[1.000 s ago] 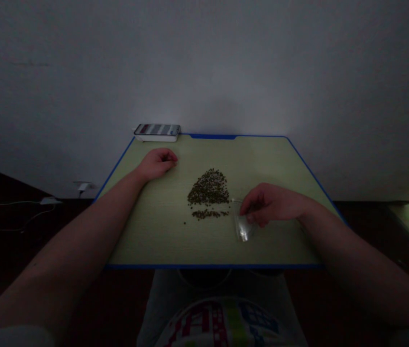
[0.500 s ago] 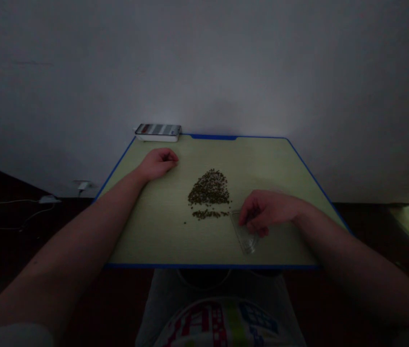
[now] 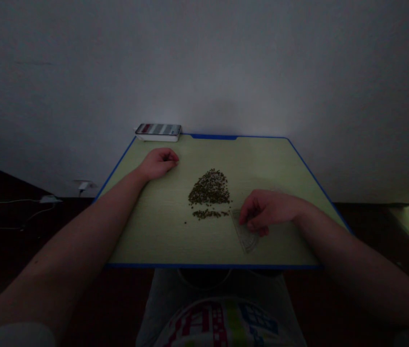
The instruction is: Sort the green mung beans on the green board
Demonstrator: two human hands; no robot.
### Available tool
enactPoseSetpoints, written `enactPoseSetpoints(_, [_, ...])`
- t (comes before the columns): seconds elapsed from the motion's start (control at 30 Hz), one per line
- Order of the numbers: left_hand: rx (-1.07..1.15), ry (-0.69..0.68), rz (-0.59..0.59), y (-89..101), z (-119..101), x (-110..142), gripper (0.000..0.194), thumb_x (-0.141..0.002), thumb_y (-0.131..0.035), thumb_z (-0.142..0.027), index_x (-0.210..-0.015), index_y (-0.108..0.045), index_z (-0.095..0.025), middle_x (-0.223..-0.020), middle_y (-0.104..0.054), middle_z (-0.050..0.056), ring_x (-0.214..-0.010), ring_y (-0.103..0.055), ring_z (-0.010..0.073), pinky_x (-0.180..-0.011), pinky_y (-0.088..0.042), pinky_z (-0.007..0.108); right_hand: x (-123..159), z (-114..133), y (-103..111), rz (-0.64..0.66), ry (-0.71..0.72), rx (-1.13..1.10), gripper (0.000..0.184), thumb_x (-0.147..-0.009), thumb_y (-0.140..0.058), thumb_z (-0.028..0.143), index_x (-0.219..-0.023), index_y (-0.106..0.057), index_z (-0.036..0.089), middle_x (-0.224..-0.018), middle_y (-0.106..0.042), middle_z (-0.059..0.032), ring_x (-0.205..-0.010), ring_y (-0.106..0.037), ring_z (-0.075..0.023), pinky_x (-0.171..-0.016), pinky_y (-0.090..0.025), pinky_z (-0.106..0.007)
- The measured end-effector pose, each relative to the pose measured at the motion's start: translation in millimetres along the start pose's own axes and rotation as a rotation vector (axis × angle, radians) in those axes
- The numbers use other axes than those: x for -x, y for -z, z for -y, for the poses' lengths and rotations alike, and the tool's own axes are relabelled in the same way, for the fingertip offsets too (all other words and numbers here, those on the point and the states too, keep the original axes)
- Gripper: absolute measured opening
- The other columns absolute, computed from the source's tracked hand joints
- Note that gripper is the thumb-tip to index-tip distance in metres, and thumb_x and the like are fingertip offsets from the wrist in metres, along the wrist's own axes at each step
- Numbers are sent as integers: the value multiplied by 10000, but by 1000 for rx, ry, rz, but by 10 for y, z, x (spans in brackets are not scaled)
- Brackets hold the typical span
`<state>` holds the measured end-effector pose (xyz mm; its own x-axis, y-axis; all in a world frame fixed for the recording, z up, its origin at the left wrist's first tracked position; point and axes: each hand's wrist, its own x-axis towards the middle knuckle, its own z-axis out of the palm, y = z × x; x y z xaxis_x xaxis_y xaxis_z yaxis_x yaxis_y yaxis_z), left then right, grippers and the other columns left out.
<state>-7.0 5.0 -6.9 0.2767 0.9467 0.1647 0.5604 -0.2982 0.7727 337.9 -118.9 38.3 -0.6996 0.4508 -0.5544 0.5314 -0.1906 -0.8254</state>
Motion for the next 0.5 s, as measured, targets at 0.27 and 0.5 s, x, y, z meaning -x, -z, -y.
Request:
enactPoseSetpoints(0.27, [22, 2, 3, -2, -34, 14, 184, -630, -608, -268, -768, -631, -149, -632, -541, -9, -571, -463, 109, -560, -362, 246, -21, 44, 1, -58, -10, 6, 246, -656, -705, 237, -882, -685, 142, -531, -647, 45, -448, -598, -104, -450, -478, -203])
enactPoseSetpoints(0.5, [21, -3, 7, -6, -12, 3, 184, -634, -609, -269, -769, -629, -145, -620, -527, -14, -566, -453, 104, -552, -357, 241, 66, 48, 49, -147, -116, 80, 231, -642, -670, 220, -862, -684, 151, -527, -654, 26, -447, -602, -117, -434, -481, -202])
